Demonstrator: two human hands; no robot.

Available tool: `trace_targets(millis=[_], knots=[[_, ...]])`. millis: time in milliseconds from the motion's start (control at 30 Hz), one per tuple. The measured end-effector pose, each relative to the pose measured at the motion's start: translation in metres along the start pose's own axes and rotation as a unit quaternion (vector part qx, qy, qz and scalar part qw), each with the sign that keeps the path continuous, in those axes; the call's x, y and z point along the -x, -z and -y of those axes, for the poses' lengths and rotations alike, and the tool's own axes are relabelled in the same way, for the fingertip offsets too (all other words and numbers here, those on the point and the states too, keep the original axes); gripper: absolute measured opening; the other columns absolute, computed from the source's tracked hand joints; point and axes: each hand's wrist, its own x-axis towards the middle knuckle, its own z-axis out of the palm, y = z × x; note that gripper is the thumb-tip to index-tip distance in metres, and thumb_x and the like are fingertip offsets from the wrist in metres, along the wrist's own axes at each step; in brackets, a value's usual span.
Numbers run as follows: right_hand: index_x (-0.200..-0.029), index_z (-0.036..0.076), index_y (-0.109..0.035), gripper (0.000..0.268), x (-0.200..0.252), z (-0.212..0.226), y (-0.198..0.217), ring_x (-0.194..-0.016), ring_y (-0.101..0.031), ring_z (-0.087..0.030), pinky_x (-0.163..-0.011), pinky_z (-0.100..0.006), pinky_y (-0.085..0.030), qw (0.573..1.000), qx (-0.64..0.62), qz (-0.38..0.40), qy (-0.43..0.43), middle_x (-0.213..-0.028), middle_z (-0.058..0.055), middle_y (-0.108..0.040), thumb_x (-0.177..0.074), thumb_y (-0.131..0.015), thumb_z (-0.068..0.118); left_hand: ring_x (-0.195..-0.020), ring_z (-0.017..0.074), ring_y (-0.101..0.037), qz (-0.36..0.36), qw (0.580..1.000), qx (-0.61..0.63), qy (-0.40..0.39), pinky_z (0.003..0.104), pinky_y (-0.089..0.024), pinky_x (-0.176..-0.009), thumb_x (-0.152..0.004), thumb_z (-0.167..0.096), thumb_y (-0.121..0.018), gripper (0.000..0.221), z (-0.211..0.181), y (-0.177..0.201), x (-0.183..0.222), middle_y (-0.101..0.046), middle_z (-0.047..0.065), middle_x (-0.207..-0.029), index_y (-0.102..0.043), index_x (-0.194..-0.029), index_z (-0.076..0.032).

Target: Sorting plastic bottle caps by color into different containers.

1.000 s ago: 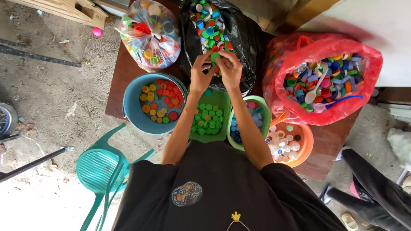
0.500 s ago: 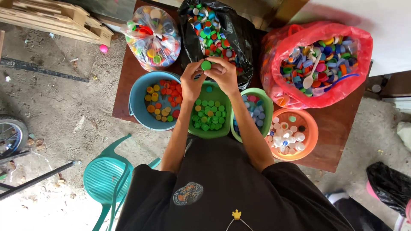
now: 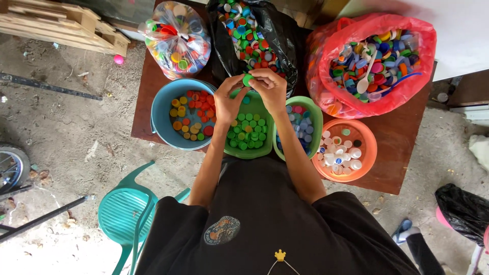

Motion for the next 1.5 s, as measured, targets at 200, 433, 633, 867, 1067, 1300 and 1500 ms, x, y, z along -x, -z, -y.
trace_targets(millis=[200, 433, 633, 867, 1067, 1300, 1500], knots=[[-0.113, -0.002, -0.070, 0.016, 0.002, 0.002, 0.006, -0.110, -0.071, -0.017, -0.094, -0.031, -0.059, 0.999, 0.024, -0.014, 0.026, -0.121, -0.011, -0.072, -0.099, -0.068, -0.010, -0.108, 0.0144, -0.069, 0.025, 0.988, 0.136, 0.074, 0.028, -0.057, -0.094, -0.102, 0.002, -0.069, 0.030, 0.042, -0.002, 0.003, -0.072, 0.009, -0.116, -0.066, -0.132, 0.002], [-0.121, 0.000, -0.067, 0.020, 0.024, -0.010, 0.018, -0.117, -0.067, -0.018, -0.097, -0.031, -0.056, 0.999, 0.031, 0.013, 0.023, -0.124, -0.009, -0.067, -0.103, -0.062, -0.008, -0.102, 0.0136, -0.068, 0.052, 0.989, 0.094, 0.101, 0.028, -0.059, -0.086, -0.099, -0.002, -0.072, 0.030, 0.056, -0.003, 0.008, -0.071, 0.008, -0.111, -0.066, -0.129, 0.003], [-0.122, 0.002, -0.065, 0.031, 0.067, -0.056, 0.041, -0.110, -0.072, -0.017, -0.094, -0.031, -0.059, 0.983, 0.119, 0.004, -0.139, -0.114, -0.006, -0.072, -0.092, -0.071, -0.004, -0.090, 0.0141, -0.072, 0.085, 0.985, -0.009, 0.151, 0.028, -0.061, -0.078, -0.097, -0.005, -0.072, 0.028, 0.096, 0.001, 0.049, -0.074, 0.009, -0.100, -0.070, -0.124, 0.001], [-0.111, 0.001, -0.072, 0.023, 0.126, -0.120, 0.054, -0.096, -0.077, -0.023, -0.081, -0.035, -0.061, 0.945, 0.260, 0.041, -0.194, -0.103, -0.012, -0.076, -0.088, -0.073, 0.006, -0.095, 0.0218, -0.078, 0.165, 0.946, -0.177, 0.218, 0.035, -0.062, -0.080, -0.087, -0.016, -0.077, 0.035, 0.172, 0.006, 0.115, -0.078, 0.014, -0.105, -0.071, -0.119, -0.003], [-0.104, 0.000, -0.074, 0.025, 0.155, -0.165, 0.046, -0.090, -0.073, -0.040, -0.078, -0.043, -0.058, 0.916, 0.382, 0.041, -0.117, -0.101, -0.022, -0.073, -0.080, -0.066, 0.000, -0.097, 0.0322, -0.075, 0.226, 0.917, -0.270, 0.187, 0.039, -0.058, -0.083, -0.089, -0.028, -0.082, 0.041, 0.209, 0.011, 0.137, -0.077, 0.022, -0.104, -0.075, -0.119, -0.001], [-0.098, 0.001, -0.075, 0.019, 0.167, -0.182, 0.045, -0.102, -0.065, -0.045, -0.089, -0.052, -0.053, 0.862, 0.461, 0.119, -0.173, -0.109, -0.025, -0.067, -0.084, -0.068, 0.009, -0.091, 0.0378, -0.080, 0.295, 0.822, -0.240, 0.423, 0.043, -0.061, -0.085, -0.086, -0.028, -0.069, 0.055, 0.184, 0.010, 0.114, -0.077, 0.030, -0.101, -0.061, -0.134, -0.001], [-0.113, -0.002, -0.070, 0.034, 0.158, -0.129, 0.041, -0.098, -0.065, -0.046, -0.084, -0.051, -0.054, 0.890, 0.442, 0.071, -0.081, -0.108, -0.024, -0.066, -0.079, -0.068, 0.005, -0.103, 0.0391, -0.067, 0.270, 0.867, -0.368, 0.200, 0.047, -0.054, -0.093, -0.088, -0.026, -0.078, 0.046, 0.186, 0.003, 0.112, -0.064, 0.026, -0.115, -0.068, -0.124, 0.000]])
